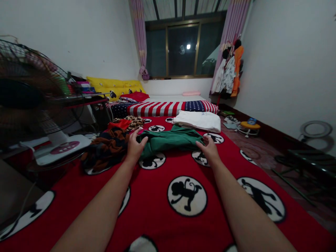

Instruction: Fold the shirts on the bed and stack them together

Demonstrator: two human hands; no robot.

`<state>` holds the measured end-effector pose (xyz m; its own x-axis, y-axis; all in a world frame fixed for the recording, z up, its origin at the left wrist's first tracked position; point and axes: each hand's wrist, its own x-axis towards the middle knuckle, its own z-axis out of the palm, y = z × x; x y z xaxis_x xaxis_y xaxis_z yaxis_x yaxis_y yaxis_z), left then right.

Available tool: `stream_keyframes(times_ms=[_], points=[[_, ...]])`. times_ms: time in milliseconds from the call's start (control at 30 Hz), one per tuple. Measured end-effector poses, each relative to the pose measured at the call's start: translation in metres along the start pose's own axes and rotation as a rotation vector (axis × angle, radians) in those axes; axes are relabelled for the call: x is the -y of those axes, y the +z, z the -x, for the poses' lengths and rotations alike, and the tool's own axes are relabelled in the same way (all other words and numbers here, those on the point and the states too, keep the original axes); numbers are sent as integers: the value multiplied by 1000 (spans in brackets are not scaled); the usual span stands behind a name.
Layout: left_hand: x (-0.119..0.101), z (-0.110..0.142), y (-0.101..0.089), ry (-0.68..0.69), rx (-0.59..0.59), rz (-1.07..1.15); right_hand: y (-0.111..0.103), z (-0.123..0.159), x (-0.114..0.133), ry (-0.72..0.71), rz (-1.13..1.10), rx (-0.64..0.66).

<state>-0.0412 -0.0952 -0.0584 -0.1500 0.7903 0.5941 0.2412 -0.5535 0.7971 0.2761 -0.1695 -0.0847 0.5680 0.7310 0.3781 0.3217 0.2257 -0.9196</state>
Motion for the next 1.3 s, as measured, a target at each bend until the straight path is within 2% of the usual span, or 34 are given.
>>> stream_keyframes(times_ms=[67,167,233,367,467,533,600,667,733,767,800,833,900,1000,1067,1133,1200,1300], points=[[-3,5,2,128,67,-152,4,5,-1,-76,225,-3],[-6,13,6,162,161,-354,5,9,-2,-79,387,-28],[-4,16,8,93,252,-468,3,9,-2,0,341,-26],[-1,17,9,0,408,-570,4,5,-6,202,18,20],[-14,13,5,-38,540,-398,8,4,-9,266,-129,52],[-32,12,-2,-127,747,-155,10,5,-9,304,-205,52],[-52,14,-10,-212,1003,87,11,6,-7,326,-257,47],[-72,19,-14,-272,1252,233,11,7,-4,328,-282,51],[-86,25,-15,-319,1420,305,12,10,0,321,-292,64],[-90,27,-14,-326,1449,327,13,12,3,317,-295,75],[-92,28,-11,-321,1427,344,14,14,7,317,-298,88],[-92,29,-9,-301,1357,355,14,17,12,313,-306,116],[-87,29,-3,-236,1126,355,15,23,24,273,-328,236],[-71,25,6,-151,803,300,19,37,47,168,-348,523],[-60,23,10,-65,664,197,24,49,59,135,-324,716],[-50,21,12,71,593,50,31,59,67,128,-268,903],[-43,22,13,220,577,-75,38,68,70,120,-183,1056],[-41,25,15,355,626,-154,43,73,70,98,-55,1154]])
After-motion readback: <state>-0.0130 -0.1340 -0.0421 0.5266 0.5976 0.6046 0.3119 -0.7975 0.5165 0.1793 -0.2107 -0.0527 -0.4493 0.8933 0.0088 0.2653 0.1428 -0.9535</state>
